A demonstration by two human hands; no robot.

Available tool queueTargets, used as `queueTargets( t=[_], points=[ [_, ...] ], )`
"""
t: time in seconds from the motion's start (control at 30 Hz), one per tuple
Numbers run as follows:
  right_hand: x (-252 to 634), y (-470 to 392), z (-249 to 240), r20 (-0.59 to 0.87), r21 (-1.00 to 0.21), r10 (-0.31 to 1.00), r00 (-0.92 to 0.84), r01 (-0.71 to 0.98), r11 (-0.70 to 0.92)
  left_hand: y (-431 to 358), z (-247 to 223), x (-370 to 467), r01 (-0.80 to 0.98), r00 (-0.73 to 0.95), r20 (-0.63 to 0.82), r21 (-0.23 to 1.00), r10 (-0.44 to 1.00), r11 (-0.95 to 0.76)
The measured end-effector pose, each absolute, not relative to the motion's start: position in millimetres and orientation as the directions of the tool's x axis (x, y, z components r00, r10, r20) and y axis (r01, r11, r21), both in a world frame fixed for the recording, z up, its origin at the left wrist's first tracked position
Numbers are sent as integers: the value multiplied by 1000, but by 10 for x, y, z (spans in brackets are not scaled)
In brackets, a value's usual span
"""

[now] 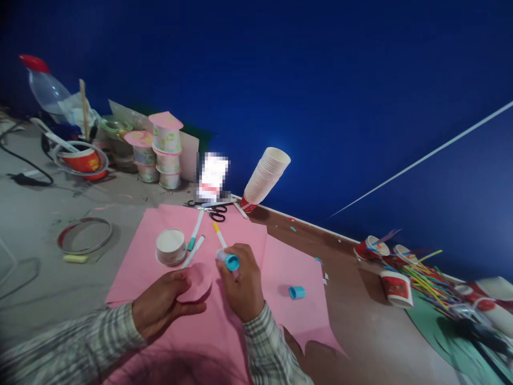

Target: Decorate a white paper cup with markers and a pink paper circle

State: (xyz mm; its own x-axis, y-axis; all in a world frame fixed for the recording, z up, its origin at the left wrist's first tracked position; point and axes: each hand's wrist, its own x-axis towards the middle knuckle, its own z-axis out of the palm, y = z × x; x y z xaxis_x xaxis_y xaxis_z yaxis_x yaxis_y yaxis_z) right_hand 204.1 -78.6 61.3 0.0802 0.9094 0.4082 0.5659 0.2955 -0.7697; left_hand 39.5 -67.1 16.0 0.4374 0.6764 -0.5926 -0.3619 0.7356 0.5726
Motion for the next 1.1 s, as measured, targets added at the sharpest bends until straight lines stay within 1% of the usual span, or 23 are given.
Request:
queueTargets(
  t=[0.07, 0.1, 0.2, 0.27, 0.33, 0.5, 0.6, 0.67, 0.73, 0.8, 0.9, 0.97, 1.1],
  points=[
    [2096, -800, 658, 414, -802, 893, 179, 536, 264, -674, 150, 393, -379, 411, -603, 569, 683, 730],
    [2105, -813, 673, 385, -834, 903, 189, 490, 254, -675, 148, 394, -390, 403, -603, 567, 689, 725],
    [2060, -845, 664, 246, -924, 967, 73, 318, 211, -675, 161, 402, -419, 387, -589, 573, 709, 704],
    [1997, -848, 617, 196, -939, 981, 7, 289, 185, -676, 180, 409, -429, 378, -584, 577, 718, 695],
    [1938, -842, 565, 221, -920, 975, -10, 331, 211, -678, 198, 415, -422, 395, -580, 574, 712, 702],
    [1873, -837, 513, 377, -800, 925, -54, 484, 354, -679, 213, 422, -412, 462, -540, 572, 703, 710],
    [1906, -839, 543, 459, -731, 888, -17, 560, 389, -675, 215, 421, -413, 468, -541, 565, 699, 714],
    [1942, -842, 581, 492, -737, 869, 58, 559, 380, -672, 213, 420, -414, 459, -553, 559, 695, 718],
    [1969, -847, 620, 459, -790, 883, 92, 497, 359, -671, 207, 421, -420, 463, -549, 555, 696, 718],
    [1978, -851, 643, 380, -852, 924, 35, 402, 335, -673, 201, 423, -427, 472, -535, 557, 701, 713],
    [1973, -839, 632, 279, -894, 950, -137, 325, 309, -674, 198, 422, -433, 467, -526, 565, 711, 702],
    [1979, -821, 610, 247, -900, 946, -210, 312, 304, -672, 197, 419, -437, 466, -519, 569, 717, 696],
    [2026, -797, 610, 238, -881, 936, -259, 347, 320, -659, 186, 414, -441, 467, -523, 560, 713, 701]
  ],
)
